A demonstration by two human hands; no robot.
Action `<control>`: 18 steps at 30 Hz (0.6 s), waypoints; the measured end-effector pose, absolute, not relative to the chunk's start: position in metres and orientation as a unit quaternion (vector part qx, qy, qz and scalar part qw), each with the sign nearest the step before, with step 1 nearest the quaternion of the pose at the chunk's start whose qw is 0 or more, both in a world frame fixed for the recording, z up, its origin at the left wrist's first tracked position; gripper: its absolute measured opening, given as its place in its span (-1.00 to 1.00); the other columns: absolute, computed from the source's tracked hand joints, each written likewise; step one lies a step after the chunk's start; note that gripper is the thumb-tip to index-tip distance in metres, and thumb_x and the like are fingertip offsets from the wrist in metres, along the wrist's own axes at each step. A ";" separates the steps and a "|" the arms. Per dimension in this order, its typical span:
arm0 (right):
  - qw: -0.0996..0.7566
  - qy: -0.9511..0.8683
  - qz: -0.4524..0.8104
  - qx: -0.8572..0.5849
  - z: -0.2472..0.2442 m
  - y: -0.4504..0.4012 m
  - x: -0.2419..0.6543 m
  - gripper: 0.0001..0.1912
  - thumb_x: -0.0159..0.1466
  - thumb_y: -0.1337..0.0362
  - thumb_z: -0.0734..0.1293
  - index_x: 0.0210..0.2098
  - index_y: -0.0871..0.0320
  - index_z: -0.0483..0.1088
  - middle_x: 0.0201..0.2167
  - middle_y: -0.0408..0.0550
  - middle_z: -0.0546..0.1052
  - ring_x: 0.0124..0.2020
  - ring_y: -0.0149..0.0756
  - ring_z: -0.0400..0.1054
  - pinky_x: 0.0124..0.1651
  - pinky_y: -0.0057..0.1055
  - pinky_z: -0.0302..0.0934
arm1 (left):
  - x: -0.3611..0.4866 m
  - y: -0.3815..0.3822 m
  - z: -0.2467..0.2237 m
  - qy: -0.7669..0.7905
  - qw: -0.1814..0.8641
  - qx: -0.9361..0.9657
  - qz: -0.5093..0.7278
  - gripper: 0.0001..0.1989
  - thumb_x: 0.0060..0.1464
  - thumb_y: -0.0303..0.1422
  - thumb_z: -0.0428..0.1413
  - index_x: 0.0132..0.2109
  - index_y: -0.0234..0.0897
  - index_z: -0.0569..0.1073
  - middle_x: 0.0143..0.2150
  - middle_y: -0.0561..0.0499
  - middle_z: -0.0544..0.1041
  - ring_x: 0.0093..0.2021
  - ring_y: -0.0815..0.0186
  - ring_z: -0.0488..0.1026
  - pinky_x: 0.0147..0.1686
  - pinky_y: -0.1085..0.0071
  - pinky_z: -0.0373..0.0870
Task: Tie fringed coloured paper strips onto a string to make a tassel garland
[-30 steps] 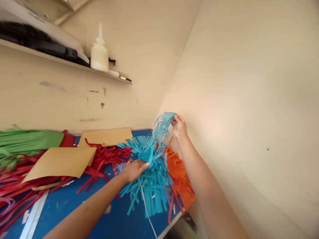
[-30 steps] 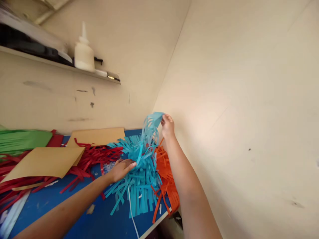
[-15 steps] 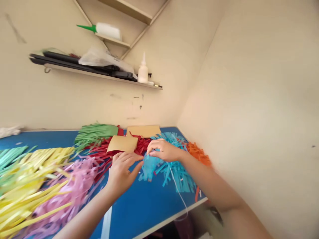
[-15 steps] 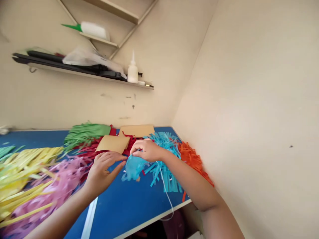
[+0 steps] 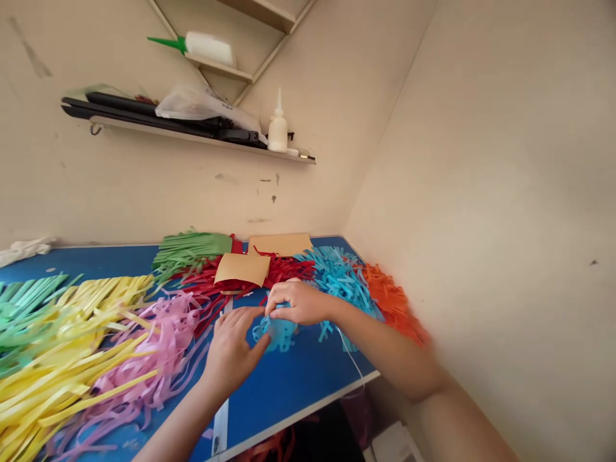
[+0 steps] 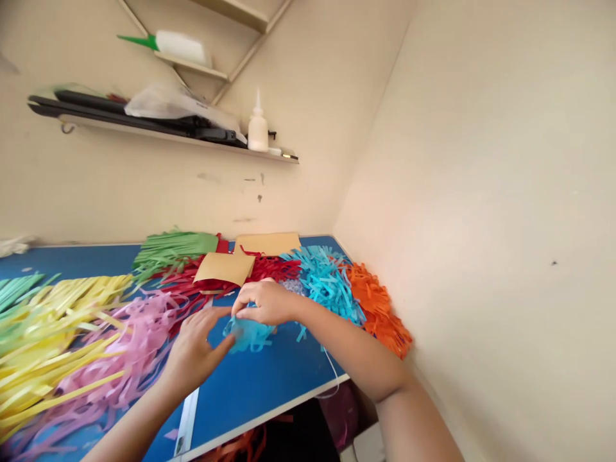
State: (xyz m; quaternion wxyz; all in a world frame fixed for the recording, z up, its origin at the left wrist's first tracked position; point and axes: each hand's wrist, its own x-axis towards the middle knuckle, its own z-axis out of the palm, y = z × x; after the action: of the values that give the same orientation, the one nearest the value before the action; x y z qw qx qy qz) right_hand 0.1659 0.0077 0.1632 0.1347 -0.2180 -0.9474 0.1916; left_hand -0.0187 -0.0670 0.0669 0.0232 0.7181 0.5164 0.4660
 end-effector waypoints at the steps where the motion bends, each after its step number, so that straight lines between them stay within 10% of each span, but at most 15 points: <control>1: 0.140 -0.945 0.182 -0.232 0.162 0.001 0.167 -0.93 0.25 0.39 0.41 -0.27 0.13 0.55 -0.19 -0.12 0.56 -0.09 -0.32 0.43 0.08 -0.35 0.12 | -0.015 -0.066 0.065 0.527 0.029 0.709 0.467 -0.76 0.00 -0.25 0.12 -0.16 -0.16 0.53 -0.18 -0.05 0.64 -0.13 0.09 0.56 -0.05 0.16 0.40; 6: 0.282 -0.875 0.177 -0.352 0.129 -0.083 0.162 -0.79 0.35 0.32 0.24 -0.09 0.12 0.48 -0.12 -0.03 0.56 -0.12 -0.30 0.44 0.02 -0.37 0.22 | -0.010 -0.065 0.052 0.577 0.049 0.648 0.495 -0.84 -0.01 -0.32 0.00 -0.30 -0.19 0.45 -0.35 0.02 0.59 -0.31 0.24 0.54 -0.26 0.37 0.45; 12: 0.186 -0.826 0.225 -0.482 0.052 -0.145 0.120 -0.42 0.21 0.37 0.25 0.23 0.28 0.21 -0.25 0.07 0.61 -0.30 -0.06 0.53 -0.26 -0.29 0.34 | -0.015 -0.091 0.044 0.638 0.011 0.581 0.505 -0.94 -0.12 -0.41 -0.01 -0.41 -0.16 0.31 -0.50 0.14 0.44 -0.51 0.33 0.41 -0.45 0.44 0.34; 18: 0.287 -0.790 0.302 -0.450 0.034 -0.127 0.070 -0.72 0.32 0.32 0.16 -0.06 0.21 0.42 -0.25 0.13 0.60 -0.20 -0.07 0.52 -0.14 -0.28 0.34 | -0.058 -0.142 0.020 0.629 -0.114 0.618 0.458 -0.66 0.05 -0.44 -0.03 -0.03 -0.18 0.44 -0.31 -0.02 0.50 -0.27 0.17 0.45 -0.18 0.23 0.37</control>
State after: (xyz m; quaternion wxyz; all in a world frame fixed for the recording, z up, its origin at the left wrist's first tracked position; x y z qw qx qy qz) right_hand 0.0703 -0.1270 0.0345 0.2866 -0.4498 -0.7900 0.3023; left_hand -0.0580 -0.1418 0.0198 -0.1136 0.6177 0.6293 0.4578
